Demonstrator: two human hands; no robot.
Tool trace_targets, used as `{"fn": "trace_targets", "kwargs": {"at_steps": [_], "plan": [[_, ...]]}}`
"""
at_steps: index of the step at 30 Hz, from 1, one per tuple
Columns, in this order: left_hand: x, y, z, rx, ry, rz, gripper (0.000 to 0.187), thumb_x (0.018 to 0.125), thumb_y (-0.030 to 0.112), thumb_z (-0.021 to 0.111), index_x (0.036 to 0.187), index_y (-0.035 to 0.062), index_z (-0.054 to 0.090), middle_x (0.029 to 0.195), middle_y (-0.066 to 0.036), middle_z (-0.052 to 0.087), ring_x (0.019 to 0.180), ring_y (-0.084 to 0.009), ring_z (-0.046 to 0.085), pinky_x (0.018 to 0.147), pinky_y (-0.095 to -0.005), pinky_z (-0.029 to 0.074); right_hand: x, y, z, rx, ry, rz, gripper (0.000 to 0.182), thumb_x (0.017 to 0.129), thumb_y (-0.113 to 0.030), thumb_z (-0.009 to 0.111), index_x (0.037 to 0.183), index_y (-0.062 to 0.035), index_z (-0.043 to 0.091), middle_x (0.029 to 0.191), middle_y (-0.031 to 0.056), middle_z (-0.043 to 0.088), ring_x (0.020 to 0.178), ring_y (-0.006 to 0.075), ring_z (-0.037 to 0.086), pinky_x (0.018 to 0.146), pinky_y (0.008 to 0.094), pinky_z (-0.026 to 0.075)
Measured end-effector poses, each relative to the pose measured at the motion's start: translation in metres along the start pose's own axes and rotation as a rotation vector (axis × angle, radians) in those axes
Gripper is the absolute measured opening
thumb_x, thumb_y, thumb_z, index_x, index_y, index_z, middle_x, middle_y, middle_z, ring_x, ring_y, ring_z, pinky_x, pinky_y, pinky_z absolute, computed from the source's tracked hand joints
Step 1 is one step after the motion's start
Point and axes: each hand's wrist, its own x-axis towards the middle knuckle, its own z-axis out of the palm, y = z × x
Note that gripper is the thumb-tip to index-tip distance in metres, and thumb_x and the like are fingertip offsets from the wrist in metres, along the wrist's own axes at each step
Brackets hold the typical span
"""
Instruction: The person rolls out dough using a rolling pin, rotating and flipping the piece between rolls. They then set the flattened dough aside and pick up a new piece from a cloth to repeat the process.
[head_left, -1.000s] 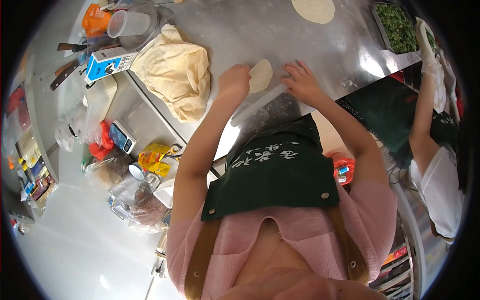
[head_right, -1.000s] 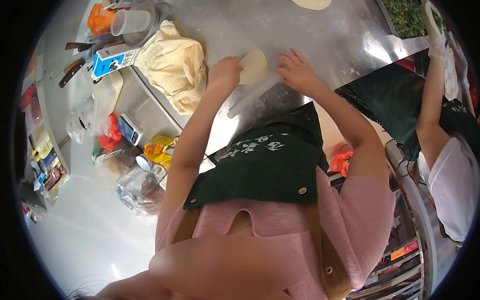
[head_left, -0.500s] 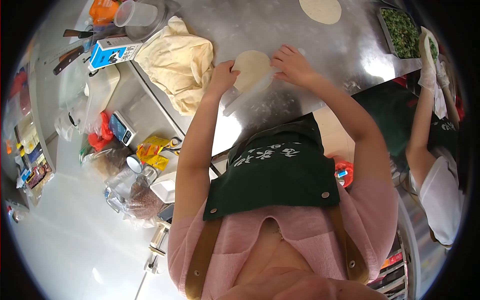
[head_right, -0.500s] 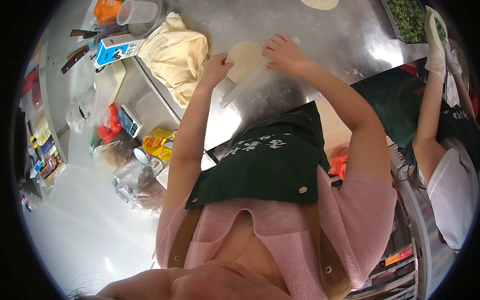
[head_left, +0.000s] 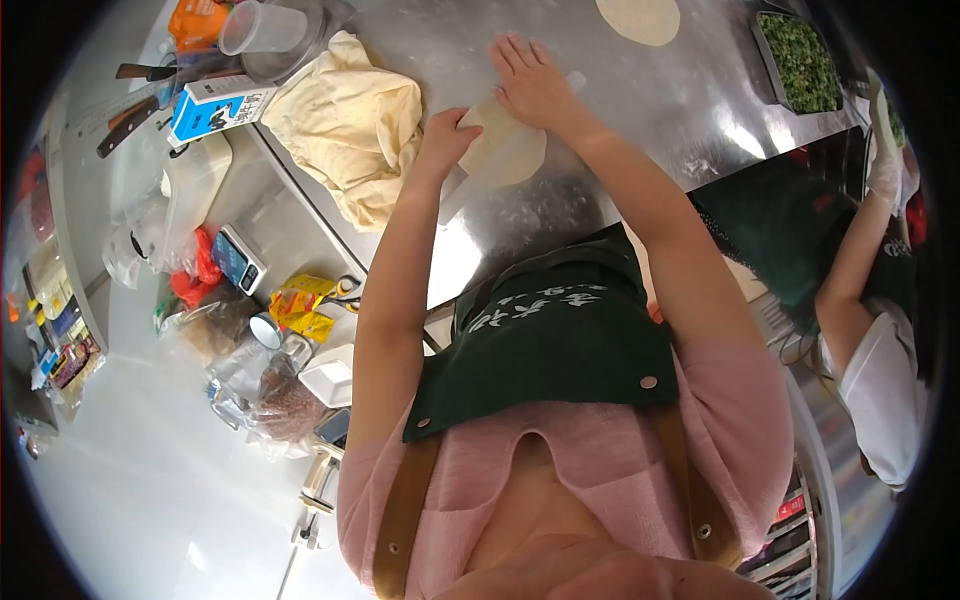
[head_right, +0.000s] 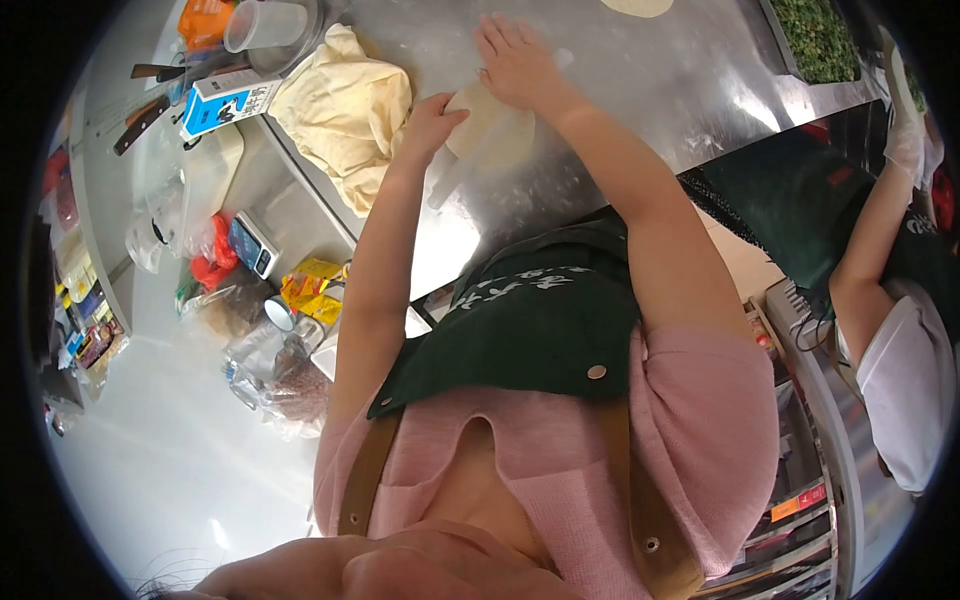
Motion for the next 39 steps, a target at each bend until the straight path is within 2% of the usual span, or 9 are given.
{"fn": "trace_targets", "kwargs": {"at_steps": [5,10,16,19,25,28,31,34,39], "plan": [[0.007,0.012,0.000,0.494,-0.006,0.168,0.029,0.075,0.016,0.070,0.099,0.0001,0.067,0.089,-0.018,0.069,0.082,-0.0333,0.066,0.073,-0.0400,0.051,-0.072,0.009,-0.024,0.058,-0.150,-0.010,0.064,0.088,-0.033,0.060,0.141,-0.0067,0.039,0.148,0.0148,0.037,0.137,0.0328,0.034,0.112,0.0499,0.026],[-0.041,0.060,0.028,0.803,0.111,0.223,0.024,0.078,0.017,0.069,0.095,0.0009,0.067,0.089,-0.019,0.068,0.087,-0.0366,0.064,0.075,-0.0431,0.050,-0.145,0.032,-0.053,0.192,-0.132,-0.194,0.047,0.069,-0.022,0.076,0.111,-0.0125,0.061,0.125,0.0079,0.054,0.124,0.0275,0.045,0.109,0.0478,0.031],[-0.051,0.075,0.001,0.397,-0.005,0.028,0.024,0.078,0.011,0.067,0.100,0.0020,0.065,0.094,-0.020,0.067,0.094,-0.0384,0.062,0.081,-0.0447,0.049,-0.156,0.039,-0.081,0.284,-0.126,-0.085,0.040,0.062,-0.018,0.078,0.098,-0.0138,0.063,0.098,0.0015,0.059,0.105,0.0258,0.054,0.105,0.0435,0.036],[-0.030,0.026,-0.005,0.665,-0.065,0.131,0.027,0.078,0.010,0.068,0.103,0.0012,0.064,0.096,-0.022,0.067,0.095,-0.0393,0.062,0.082,-0.0438,0.048,-0.136,0.035,-0.081,0.274,-0.088,-0.100,0.038,0.064,-0.019,0.077,0.098,-0.0130,0.062,0.100,0.0033,0.059,0.106,0.0257,0.053,0.105,0.0435,0.036],[-0.019,0.012,-0.015,0.585,-0.116,0.077,0.035,0.078,0.010,0.067,0.112,0.0025,0.064,0.103,-0.023,0.066,0.099,-0.0403,0.061,0.085,-0.0424,0.048,-0.088,0.025,-0.055,0.318,-0.167,-0.204,0.031,0.076,-0.019,0.071,0.103,-0.0115,0.059,0.109,0.0055,0.055,0.114,0.0274,0.048,0.110,0.0458,0.031],[-0.019,0.007,-0.012,0.457,-0.047,0.061,0.038,0.078,0.011,0.067,0.114,-0.0002,0.062,0.102,-0.023,0.066,0.097,-0.0377,0.062,0.083,-0.0397,0.048,-0.072,0.014,-0.046,0.161,-0.196,-0.113,0.038,0.082,-0.031,0.067,0.113,-0.0102,0.058,0.124,0.0074,0.053,0.122,0.0259,0.045,0.111,0.0459,0.029],[-0.022,0.006,-0.010,0.270,-0.019,0.132,0.039,0.078,0.012,0.067,0.113,-0.0030,0.062,0.099,-0.022,0.067,0.092,-0.0347,0.065,0.081,-0.0378,0.049,-0.083,0.001,-0.028,0.031,-0.004,0.005,0.046,0.087,-0.035,0.060,0.124,-0.0084,0.054,0.137,0.0098,0.046,0.129,0.0269,0.041,0.112,0.0478,0.026],[-0.010,-0.006,-0.002,-0.035,0.016,0.080,0.037,0.077,0.014,0.069,0.109,-0.0030,0.064,0.095,-0.020,0.068,0.087,-0.0330,0.065,0.079,-0.0374,0.049,-0.096,-0.002,-0.028,-0.023,-0.117,0.062,0.054,0.089,-0.034,0.055,0.136,-0.0082,0.047,0.149,0.0125,0.036,0.137,0.0293,0.033,0.112,0.0494,0.025],[0.017,0.006,-0.006,0.299,-0.066,0.076,0.034,0.075,0.018,0.071,0.102,-0.0011,0.068,0.093,-0.019,0.069,0.087,-0.0330,0.066,0.077,-0.0383,0.050,-0.015,0.000,-0.014,-0.033,-0.068,0.046,0.058,0.089,-0.033,0.054,0.139,-0.0064,0.042,0.149,0.0137,0.035,0.137,0.0303,0.034,0.112,0.0493,0.026]]}}
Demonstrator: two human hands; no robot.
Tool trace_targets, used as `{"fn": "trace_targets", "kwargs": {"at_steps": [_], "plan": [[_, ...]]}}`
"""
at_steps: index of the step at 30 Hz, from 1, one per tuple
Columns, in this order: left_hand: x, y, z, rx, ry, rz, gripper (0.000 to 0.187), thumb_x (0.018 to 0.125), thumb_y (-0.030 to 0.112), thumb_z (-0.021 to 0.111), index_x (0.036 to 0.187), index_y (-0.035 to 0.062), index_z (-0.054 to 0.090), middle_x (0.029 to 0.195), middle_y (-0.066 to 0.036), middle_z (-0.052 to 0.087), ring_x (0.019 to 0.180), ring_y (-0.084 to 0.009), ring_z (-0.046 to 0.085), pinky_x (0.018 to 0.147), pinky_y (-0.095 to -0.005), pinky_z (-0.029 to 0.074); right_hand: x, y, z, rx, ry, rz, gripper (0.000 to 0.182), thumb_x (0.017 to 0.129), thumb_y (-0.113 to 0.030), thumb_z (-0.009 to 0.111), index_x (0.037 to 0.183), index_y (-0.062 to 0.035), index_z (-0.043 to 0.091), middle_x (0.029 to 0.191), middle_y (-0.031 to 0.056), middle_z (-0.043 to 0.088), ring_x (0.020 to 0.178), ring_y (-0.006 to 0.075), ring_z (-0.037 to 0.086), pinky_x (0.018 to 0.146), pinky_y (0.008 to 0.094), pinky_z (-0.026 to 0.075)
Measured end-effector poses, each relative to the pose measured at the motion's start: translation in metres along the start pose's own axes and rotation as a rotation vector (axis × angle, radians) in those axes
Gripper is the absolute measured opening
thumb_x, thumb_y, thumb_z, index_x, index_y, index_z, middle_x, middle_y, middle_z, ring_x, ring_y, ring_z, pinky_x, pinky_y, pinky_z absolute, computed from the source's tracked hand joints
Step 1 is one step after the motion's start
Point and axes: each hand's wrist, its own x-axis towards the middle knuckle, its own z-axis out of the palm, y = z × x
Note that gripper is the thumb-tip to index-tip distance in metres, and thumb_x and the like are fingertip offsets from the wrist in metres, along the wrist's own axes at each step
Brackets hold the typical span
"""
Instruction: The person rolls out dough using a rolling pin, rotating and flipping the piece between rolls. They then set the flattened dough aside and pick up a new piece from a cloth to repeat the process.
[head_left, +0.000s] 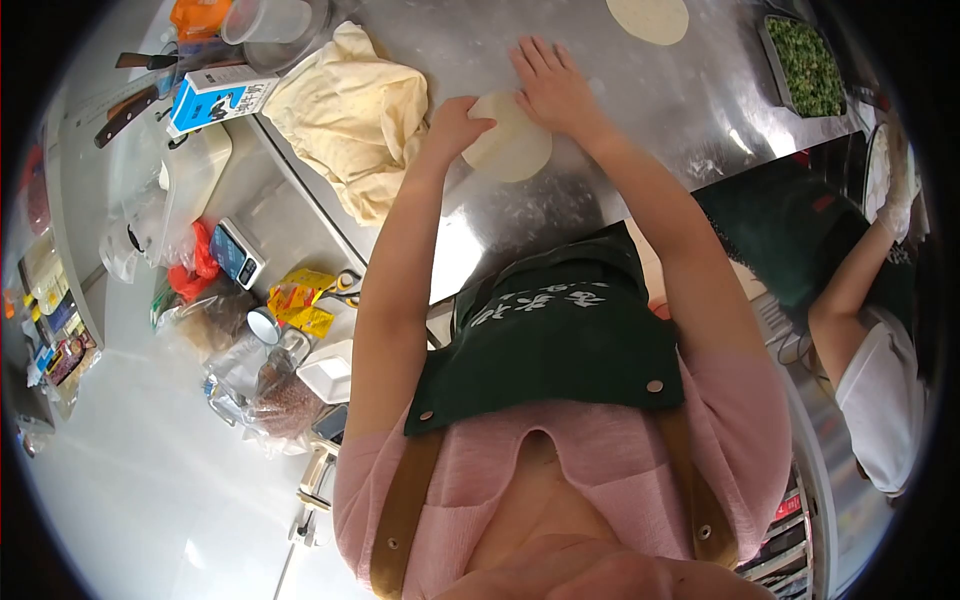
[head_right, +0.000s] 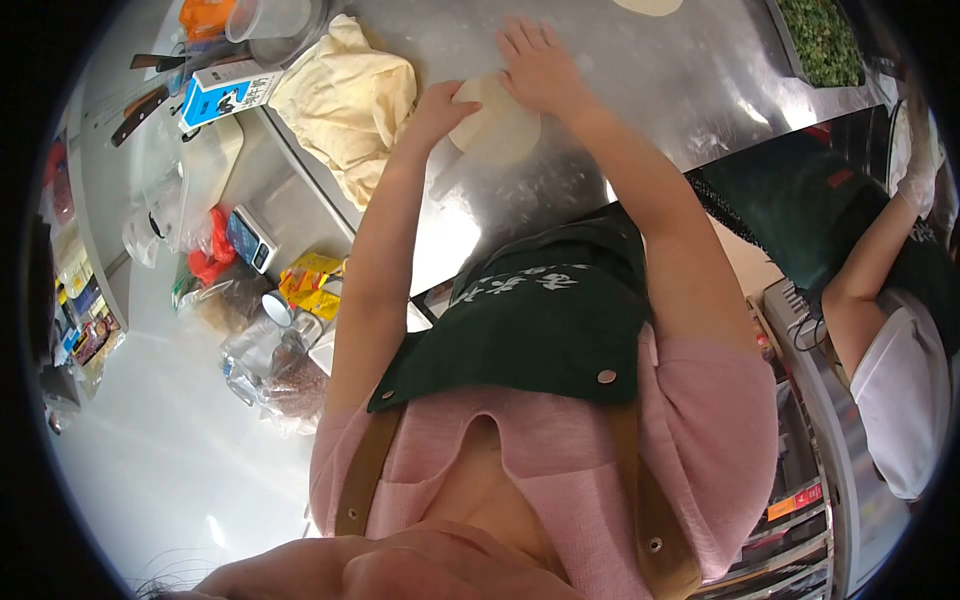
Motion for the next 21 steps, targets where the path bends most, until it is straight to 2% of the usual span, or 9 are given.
{"fn": "trace_targets", "kwargs": {"at_steps": [4,7,10,13,16,19,21], "plan": [[-0.002,0.012,-0.003,0.209,-0.094,0.050,0.031,0.074,0.019,0.072,0.099,0.0010,0.068,0.094,-0.019,0.069,0.089,-0.0349,0.065,0.078,-0.0410,0.051,-0.009,0.004,0.000,0.047,0.071,-0.114,0.061,0.089,-0.035,0.056,0.139,-0.0048,0.041,0.150,0.0143,0.035,0.137,0.0317,0.033,0.112,0.0493,0.026],[-0.016,0.028,0.003,0.404,-0.037,0.093,0.028,0.075,0.018,0.071,0.099,0.0025,0.068,0.095,-0.018,0.069,0.091,-0.0363,0.064,0.081,-0.0435,0.051,-0.068,0.010,-0.005,0.067,-0.064,-0.084,0.064,0.085,-0.038,0.061,0.138,-0.0056,0.042,0.151,0.0145,0.032,0.137,0.0320,0.033,0.112,0.0494,0.026],[-0.038,0.053,0.013,0.569,0.038,0.090,0.027,0.077,0.018,0.069,0.100,0.0027,0.067,0.097,-0.018,0.068,0.092,-0.0364,0.064,0.082,-0.0446,0.051,-0.112,0.023,-0.020,0.189,-0.026,-0.172,0.055,0.072,-0.029,0.073,0.121,-0.0097,0.055,0.137,0.0123,0.044,0.129,0.0286,0.041,0.110,0.0480,0.030],[-0.065,0.088,0.005,0.385,0.004,0.045,0.030,0.077,0.018,0.069,0.102,0.0018,0.066,0.098,-0.019,0.068,0.093,-0.0374,0.064,0.082,-0.0443,0.051,-0.136,0.035,-0.032,0.241,-0.035,-0.206,0.040,0.065,-0.020,0.077,0.102,-0.0112,0.063,0.115,0.0077,0.056,0.116,0.0256,0.051,0.108,0.0455,0.034],[-0.066,0.071,-0.007,-0.020,0.109,0.056,0.033,0.080,0.019,0.066,0.105,-0.0009,0.064,0.096,-0.022,0.067,0.094,-0.0373,0.064,0.081,-0.0422,0.049,-0.140,0.041,-0.047,0.267,-0.026,-0.135,0.034,0.062,-0.017,0.078,0.092,-0.0124,0.064,0.099,0.0036,0.059,0.104,0.0240,0.055,0.105,0.0438,0.037],[-0.056,0.043,0.001,0.191,0.101,-0.123,0.032,0.076,0.017,0.070,0.101,-0.0024,0.064,0.096,-0.025,0.066,0.094,-0.0401,0.063,0.081,-0.0441,0.049,-0.134,0.043,-0.056,0.299,-0.008,-0.106,0.034,0.062,-0.016,0.077,0.093,-0.0126,0.063,0.095,0.0028,0.059,0.100,0.0250,0.055,0.103,0.0438,0.038],[-0.055,0.021,0.011,0.224,0.098,-0.049,0.032,0.076,0.017,0.070,0.100,-0.0041,0.064,0.095,-0.027,0.065,0.093,-0.0411,0.062,0.080,-0.0423,0.050,-0.123,0.041,-0.050,0.319,-0.017,-0.103,0.038,0.062,-0.015,0.076,0.097,-0.0123,0.061,0.098,0.0047,0.058,0.101,0.0275,0.055,0.102,0.0447,0.039]]}}
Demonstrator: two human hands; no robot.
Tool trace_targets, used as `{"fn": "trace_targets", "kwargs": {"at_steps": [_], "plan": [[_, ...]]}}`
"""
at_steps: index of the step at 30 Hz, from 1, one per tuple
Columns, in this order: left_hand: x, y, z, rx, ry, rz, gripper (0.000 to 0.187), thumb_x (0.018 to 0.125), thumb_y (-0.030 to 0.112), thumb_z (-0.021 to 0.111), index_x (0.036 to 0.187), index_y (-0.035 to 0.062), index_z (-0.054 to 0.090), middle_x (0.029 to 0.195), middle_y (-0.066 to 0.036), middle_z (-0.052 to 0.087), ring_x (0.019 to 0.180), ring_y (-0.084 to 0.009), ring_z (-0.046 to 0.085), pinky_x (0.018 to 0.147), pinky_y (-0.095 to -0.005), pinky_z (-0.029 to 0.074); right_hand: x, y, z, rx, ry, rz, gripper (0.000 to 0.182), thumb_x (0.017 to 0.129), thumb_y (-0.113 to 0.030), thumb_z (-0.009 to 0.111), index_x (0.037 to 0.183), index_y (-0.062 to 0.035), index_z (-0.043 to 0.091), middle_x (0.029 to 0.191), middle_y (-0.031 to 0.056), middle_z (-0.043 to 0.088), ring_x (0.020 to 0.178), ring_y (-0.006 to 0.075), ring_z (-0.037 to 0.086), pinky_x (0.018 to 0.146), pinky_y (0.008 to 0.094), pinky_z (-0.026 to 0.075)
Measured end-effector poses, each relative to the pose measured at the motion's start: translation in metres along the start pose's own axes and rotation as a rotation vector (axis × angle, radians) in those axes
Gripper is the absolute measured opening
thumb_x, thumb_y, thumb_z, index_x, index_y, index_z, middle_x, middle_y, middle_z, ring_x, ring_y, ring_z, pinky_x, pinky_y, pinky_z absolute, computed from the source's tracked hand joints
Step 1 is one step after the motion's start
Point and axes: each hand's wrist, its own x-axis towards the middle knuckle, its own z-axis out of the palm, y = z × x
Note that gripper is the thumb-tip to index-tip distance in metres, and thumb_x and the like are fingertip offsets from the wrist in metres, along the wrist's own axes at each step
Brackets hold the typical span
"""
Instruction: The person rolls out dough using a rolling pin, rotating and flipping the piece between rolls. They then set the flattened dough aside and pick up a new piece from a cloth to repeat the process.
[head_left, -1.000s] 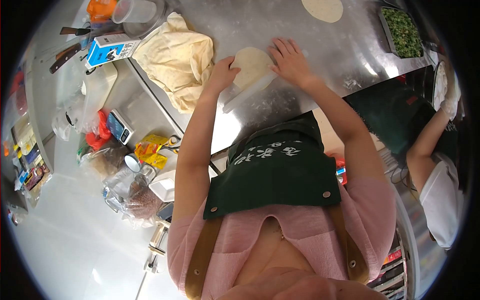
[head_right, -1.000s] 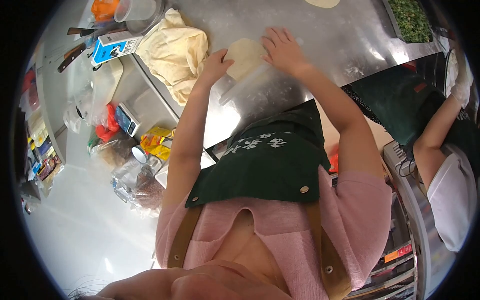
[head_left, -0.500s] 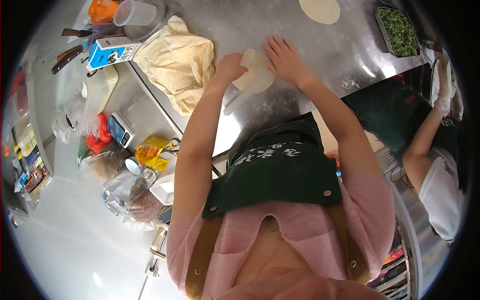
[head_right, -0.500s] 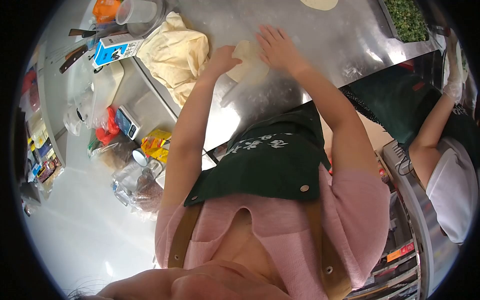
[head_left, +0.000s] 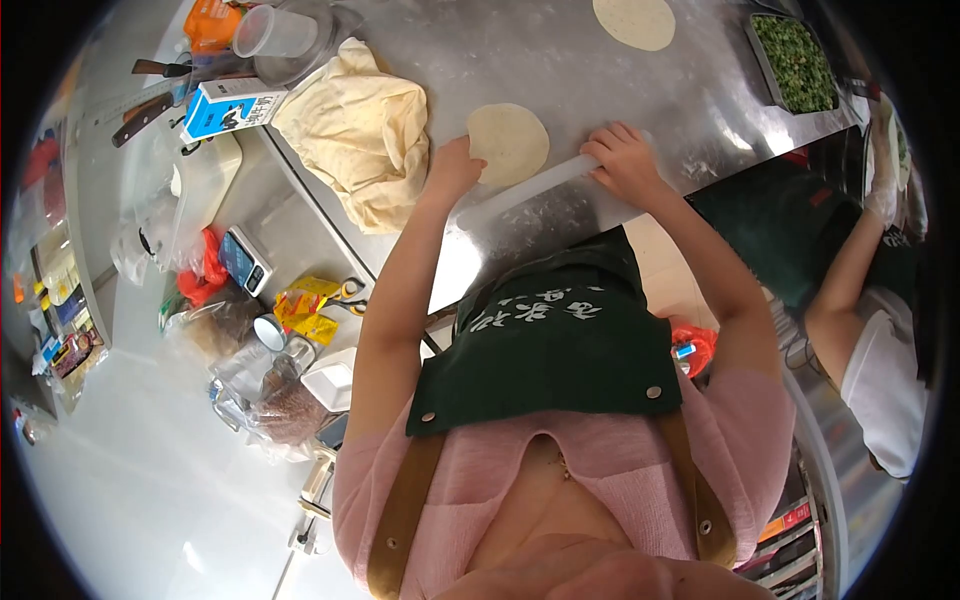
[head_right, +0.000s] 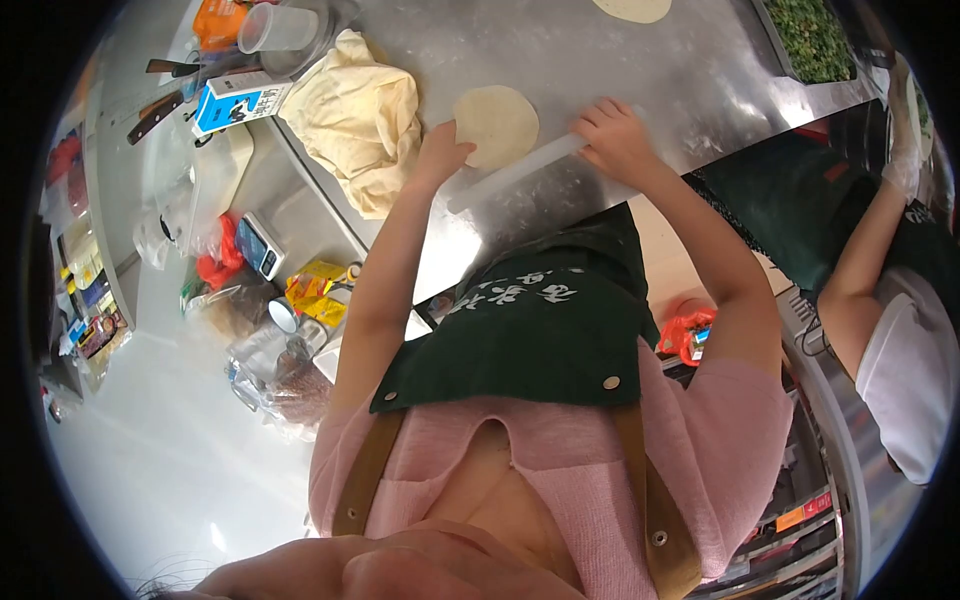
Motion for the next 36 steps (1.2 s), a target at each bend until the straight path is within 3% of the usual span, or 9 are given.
{"fn": "trace_targets", "kwargs": {"at_steps": [4,6,10,13,22,27,31,34,36], "plan": [[0.000,-0.007,-0.002,-0.144,-0.049,-0.006,0.035,0.077,0.014,0.070,0.104,-0.0062,0.063,0.093,-0.023,0.068,0.088,-0.0342,0.065,0.078,-0.0357,0.050,0.031,0.002,0.010,-0.002,-0.036,-0.116,0.036,0.070,-0.021,0.074,0.102,-0.0112,0.059,0.105,0.0059,0.056,0.108,0.0289,0.050,0.106,0.0454,0.035],[0.010,-0.021,0.006,-0.433,-0.023,-0.034,0.036,0.078,0.013,0.069,0.108,-0.0062,0.063,0.094,-0.018,0.068,0.086,-0.0264,0.065,0.078,-0.0325,0.049,0.049,0.005,0.021,-0.004,-0.085,-0.127,0.036,0.075,-0.024,0.073,0.105,-0.0106,0.058,0.108,0.0065,0.054,0.110,0.0291,0.048,0.107,0.0464,0.032],[0.025,-0.023,0.005,-0.798,-0.057,-0.127,0.036,0.085,0.011,0.066,0.116,-0.0071,0.061,0.103,-0.010,0.067,0.092,-0.0164,0.061,0.081,-0.0278,0.048,0.072,-0.007,0.033,-0.161,-0.039,0.019,0.043,0.086,-0.035,0.061,0.119,-0.0086,0.057,0.127,0.0104,0.051,0.125,0.0271,0.043,0.112,0.0462,0.027],[0.032,-0.019,0.004,-0.821,-0.046,-0.137,0.035,0.082,0.013,0.069,0.111,-0.0068,0.064,0.098,-0.010,0.068,0.087,-0.0171,0.062,0.077,-0.0298,0.048,0.060,-0.015,0.051,-0.290,0.076,0.115,0.049,0.088,-0.034,0.057,0.129,-0.0075,0.051,0.140,0.0133,0.044,0.132,0.0290,0.038,0.112,0.0473,0.026],[0.067,-0.014,-0.009,-0.415,-0.225,-0.106,0.035,0.074,0.020,0.075,0.102,-0.0014,0.070,0.084,-0.012,0.070,0.077,-0.0192,0.065,0.071,-0.0320,0.050,0.122,-0.008,0.053,-0.337,0.055,0.089,0.055,0.089,-0.032,0.054,0.137,-0.0057,0.045,0.146,0.0156,0.039,0.137,0.0304,0.033,0.112,0.0487,0.026],[0.064,0.012,-0.012,0.129,-0.177,0.145,0.033,0.073,0.019,0.074,0.104,0.0063,0.071,0.096,-0.016,0.070,0.087,-0.0304,0.067,0.075,-0.0377,0.052,0.067,-0.004,0.058,-0.269,0.040,0.040,0.058,0.086,-0.033,0.058,0.136,-0.0064,0.045,0.146,0.0156,0.040,0.136,0.0311,0.036,0.112,0.0482,0.027],[0.031,0.043,-0.001,0.548,-0.039,0.255,0.028,0.075,0.017,0.072,0.099,0.0055,0.068,0.100,-0.016,0.069,0.092,-0.0329,0.066,0.078,-0.0412,0.052,0.005,-0.005,0.035,-0.124,-0.021,-0.056,0.048,0.074,-0.022,0.072,0.119,-0.0112,0.057,0.134,0.0112,0.049,0.130,0.0276,0.042,0.111,0.0477,0.030],[-0.006,0.071,-0.021,0.435,-0.109,0.184,0.019,0.079,0.015,0.068,0.094,0.0034,0.066,0.096,-0.015,0.069,0.091,-0.0340,0.065,0.078,-0.0434,0.051,-0.016,0.001,0.025,-0.047,-0.051,-0.085,0.039,0.067,-0.017,0.076,0.103,-0.0121,0.062,0.118,0.0063,0.057,0.119,0.0247,0.049,0.110,0.0460,0.032],[-0.013,0.058,-0.030,0.195,0.017,0.196,0.018,0.080,0.014,0.066,0.094,0.0031,0.065,0.095,-0.017,0.068,0.091,-0.0358,0.064,0.078,-0.0446,0.051,-0.018,0.000,0.019,-0.019,-0.055,-0.073,0.035,0.065,-0.015,0.076,0.096,-0.0122,0.063,0.109,0.0037,0.059,0.113,0.0235,0.052,0.109,0.0449,0.033]]}}
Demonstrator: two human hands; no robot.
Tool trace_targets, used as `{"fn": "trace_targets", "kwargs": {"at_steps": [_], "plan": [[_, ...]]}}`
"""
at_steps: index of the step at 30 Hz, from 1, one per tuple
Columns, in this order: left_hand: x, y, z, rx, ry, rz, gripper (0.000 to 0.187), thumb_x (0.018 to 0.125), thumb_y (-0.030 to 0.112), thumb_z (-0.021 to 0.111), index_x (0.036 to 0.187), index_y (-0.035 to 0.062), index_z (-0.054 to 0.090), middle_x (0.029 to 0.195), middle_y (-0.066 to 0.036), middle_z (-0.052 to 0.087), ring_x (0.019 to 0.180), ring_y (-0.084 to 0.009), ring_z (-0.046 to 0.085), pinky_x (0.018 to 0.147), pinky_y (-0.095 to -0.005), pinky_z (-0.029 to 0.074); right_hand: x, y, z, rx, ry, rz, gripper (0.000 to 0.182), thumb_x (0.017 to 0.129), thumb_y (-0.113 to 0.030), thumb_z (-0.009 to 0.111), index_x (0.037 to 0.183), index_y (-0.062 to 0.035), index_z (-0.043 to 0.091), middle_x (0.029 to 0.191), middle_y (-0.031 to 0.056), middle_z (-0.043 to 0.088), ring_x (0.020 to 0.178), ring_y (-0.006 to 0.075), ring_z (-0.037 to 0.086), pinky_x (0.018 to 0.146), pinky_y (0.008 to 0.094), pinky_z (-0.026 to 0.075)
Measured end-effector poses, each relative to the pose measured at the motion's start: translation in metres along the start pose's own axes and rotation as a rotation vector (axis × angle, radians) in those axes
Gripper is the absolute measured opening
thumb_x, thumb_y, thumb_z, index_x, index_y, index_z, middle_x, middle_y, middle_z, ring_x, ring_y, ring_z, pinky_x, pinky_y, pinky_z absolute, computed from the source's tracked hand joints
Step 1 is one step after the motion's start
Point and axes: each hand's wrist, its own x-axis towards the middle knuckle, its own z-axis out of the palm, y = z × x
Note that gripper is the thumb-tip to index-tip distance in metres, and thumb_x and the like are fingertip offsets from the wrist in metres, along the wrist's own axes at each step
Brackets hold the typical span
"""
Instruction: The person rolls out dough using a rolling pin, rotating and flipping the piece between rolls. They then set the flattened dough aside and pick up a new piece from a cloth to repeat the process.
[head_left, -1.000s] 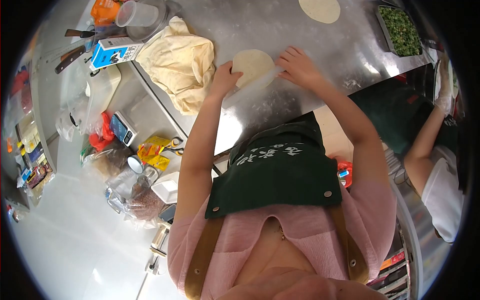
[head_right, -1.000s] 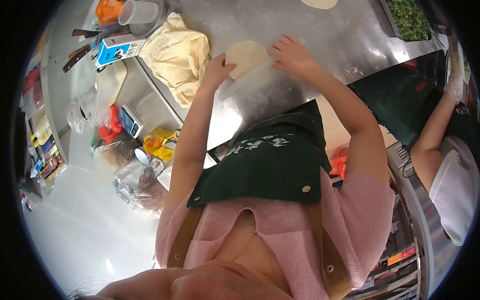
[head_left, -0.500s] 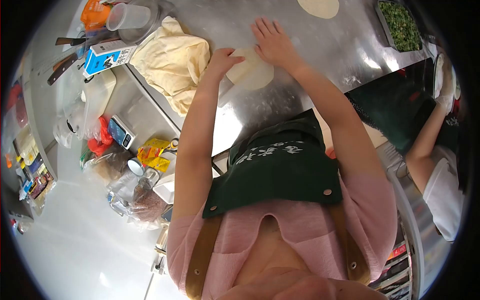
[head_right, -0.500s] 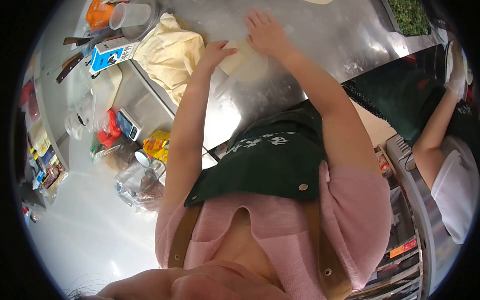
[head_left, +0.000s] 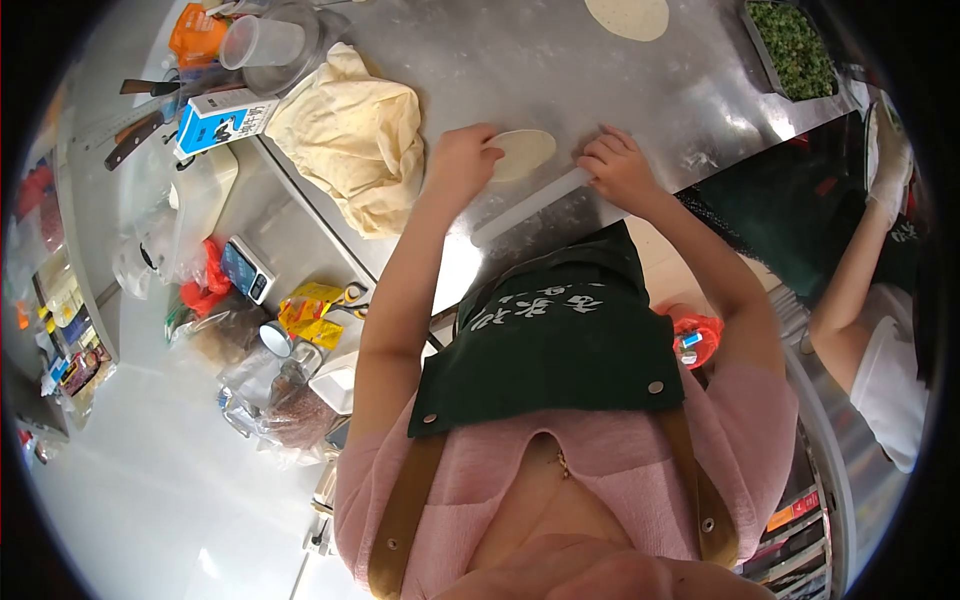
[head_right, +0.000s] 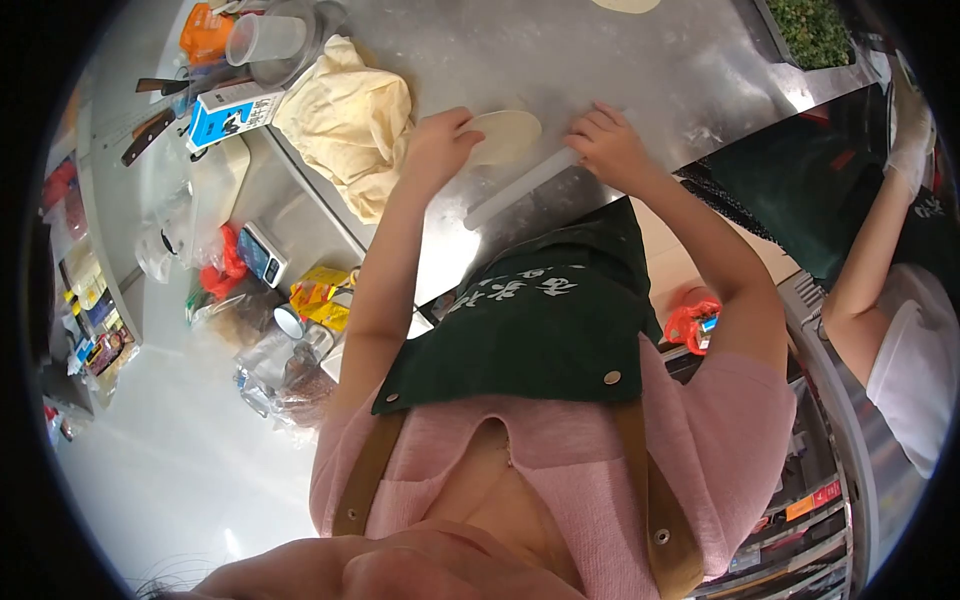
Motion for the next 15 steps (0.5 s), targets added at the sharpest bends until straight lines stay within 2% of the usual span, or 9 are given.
{"fn": "trace_targets", "kwargs": {"at_steps": [1,4,7,11,14,15], "plan": [[-0.003,-0.008,-0.002,-0.115,0.077,-0.002,0.017,0.081,0.013,0.065,0.095,0.0029,0.065,0.095,-0.017,0.068,0.091,-0.0366,0.064,0.078,-0.0452,0.050,0.001,0.000,-0.004,-0.002,0.006,0.003,0.034,0.064,-0.014,0.077,0.096,-0.0123,0.063,0.106,0.0029,0.059,0.110,0.0231,0.053,0.108,0.0445,0.034],[0.012,-0.032,0.014,0.040,-0.112,-0.181,0.025,0.080,0.014,0.066,0.103,0.0036,0.066,0.096,-0.020,0.067,0.092,-0.0386,0.063,0.079,-0.0451,0.050,0.013,0.000,-0.012,-0.006,0.007,-0.027,0.034,0.065,-0.015,0.076,0.096,-0.0126,0.063,0.104,0.0025,0.059,0.108,0.0234,0.053,0.107,0.0439,0.035],[0.015,-0.053,0.034,-0.040,0.028,-0.113,0.028,0.080,0.014,0.065,0.107,0.0041,0.066,0.098,-0.021,0.066,0.094,-0.0386,0.063,0.080,-0.0448,0.049,0.041,0.001,-0.017,-0.043,-0.008,-0.067,0.034,0.068,-0.017,0.076,0.099,-0.0129,0.062,0.106,0.0030,0.058,0.110,0.0240,0.052,0.108,0.0437,0.034],[0.016,-0.058,0.032,-0.152,-0.005,-0.128,0.027,0.081,0.014,0.064,0.105,0.0037,0.067,0.097,-0.021,0.067,0.094,-0.0385,0.063,0.080,-0.0448,0.049,0.066,0.011,0.001,-0.023,-0.055,-0.094,0.035,0.071,-0.017,0.074,0.103,-0.0126,0.061,0.107,0.0038,0.056,0.112,0.0259,0.049,0.109,0.0443,0.032],[0.018,-0.072,0.043,-0.224,0.030,-0.109,0.027,0.080,0.014,0.064,0.106,0.0041,0.067,0.095,-0.021,0.067,0.093,-0.0383,0.063,0.080,-0.0446,0.049,0.075,0.008,0.000,0.039,-0.149,-0.031,0.039,0.076,-0.025,0.072,0.111,-0.0130,0.060,0.113,0.0060,0.056,0.117,0.0271,0.048,0.111,0.0457,0.030],[0.016,-0.070,0.043,-0.234,0.036,-0.117,0.027,0.080,0.014,0.064,0.106,0.0042,0.067,0.095,-0.021,0.067,0.093,-0.0383,0.063,0.079,-0.0442,0.050,0.082,0.004,0.003,-0.009,-0.057,-0.011,0.041,0.078,-0.027,0.069,0.115,-0.0129,0.059,0.118,0.0070,0.055,0.119,0.0278,0.046,0.111,0.0464,0.029]]}}
